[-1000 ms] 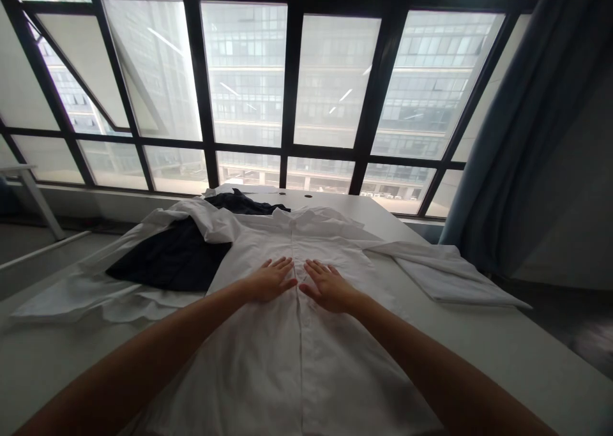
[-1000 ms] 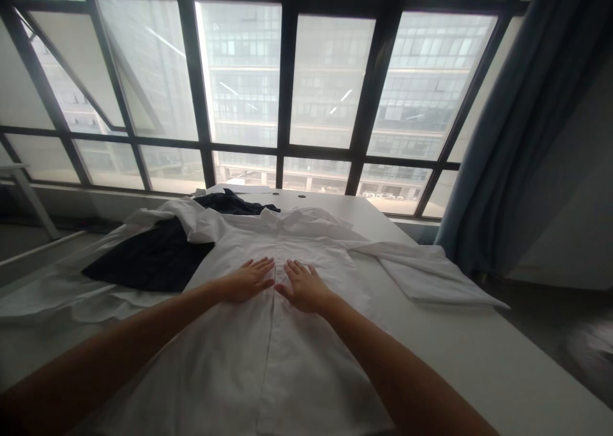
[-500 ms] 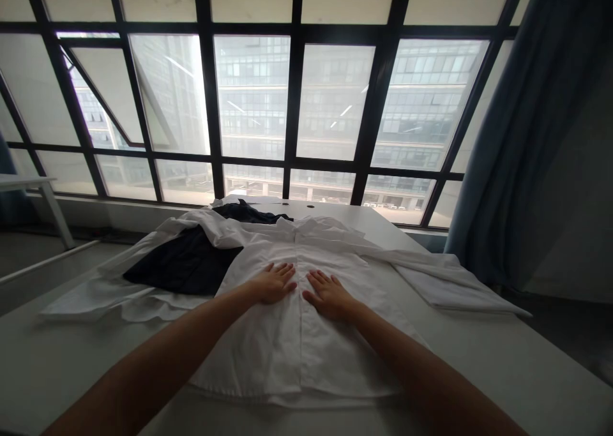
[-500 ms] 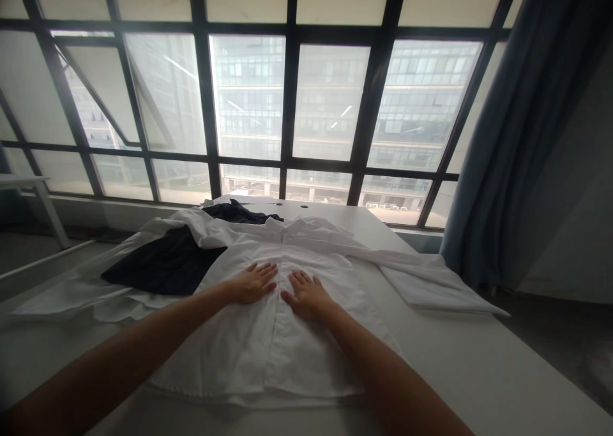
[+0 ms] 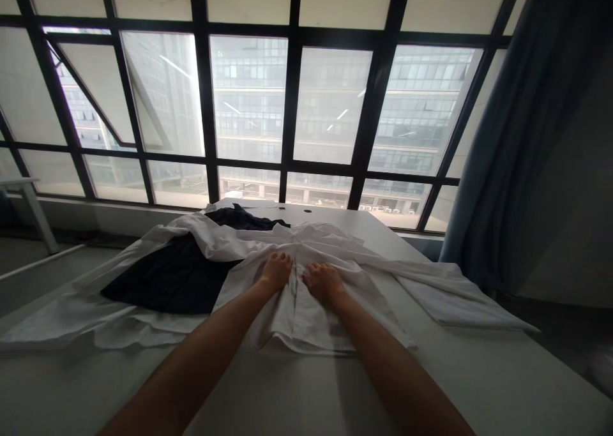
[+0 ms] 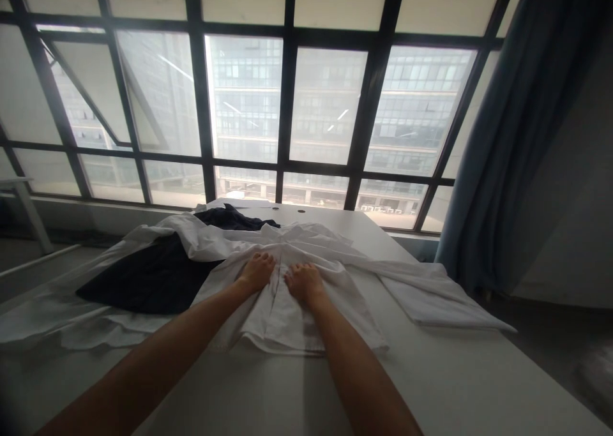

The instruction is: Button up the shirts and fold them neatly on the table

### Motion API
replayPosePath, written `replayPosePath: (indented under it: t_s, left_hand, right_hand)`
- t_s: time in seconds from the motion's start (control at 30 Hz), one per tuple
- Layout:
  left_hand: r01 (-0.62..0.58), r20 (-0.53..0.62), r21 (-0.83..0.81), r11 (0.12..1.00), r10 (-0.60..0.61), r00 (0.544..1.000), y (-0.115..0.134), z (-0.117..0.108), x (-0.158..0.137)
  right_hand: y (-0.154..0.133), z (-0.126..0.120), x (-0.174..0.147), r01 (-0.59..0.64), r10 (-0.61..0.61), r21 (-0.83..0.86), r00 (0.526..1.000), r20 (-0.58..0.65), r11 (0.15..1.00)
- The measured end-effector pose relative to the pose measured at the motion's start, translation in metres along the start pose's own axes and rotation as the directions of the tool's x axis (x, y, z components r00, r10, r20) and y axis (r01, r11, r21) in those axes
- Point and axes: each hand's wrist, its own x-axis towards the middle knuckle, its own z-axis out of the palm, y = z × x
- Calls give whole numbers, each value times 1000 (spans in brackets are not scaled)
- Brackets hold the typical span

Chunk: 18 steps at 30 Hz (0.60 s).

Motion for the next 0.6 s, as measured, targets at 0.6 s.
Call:
replayPosePath:
  t_s: [0.6]
  left_hand:
    - [-168, 339, -274, 947, 258, 904, 30, -34, -125]
  right_hand:
    - [38, -15, -118, -242, 219, 47, 932, 288, 969]
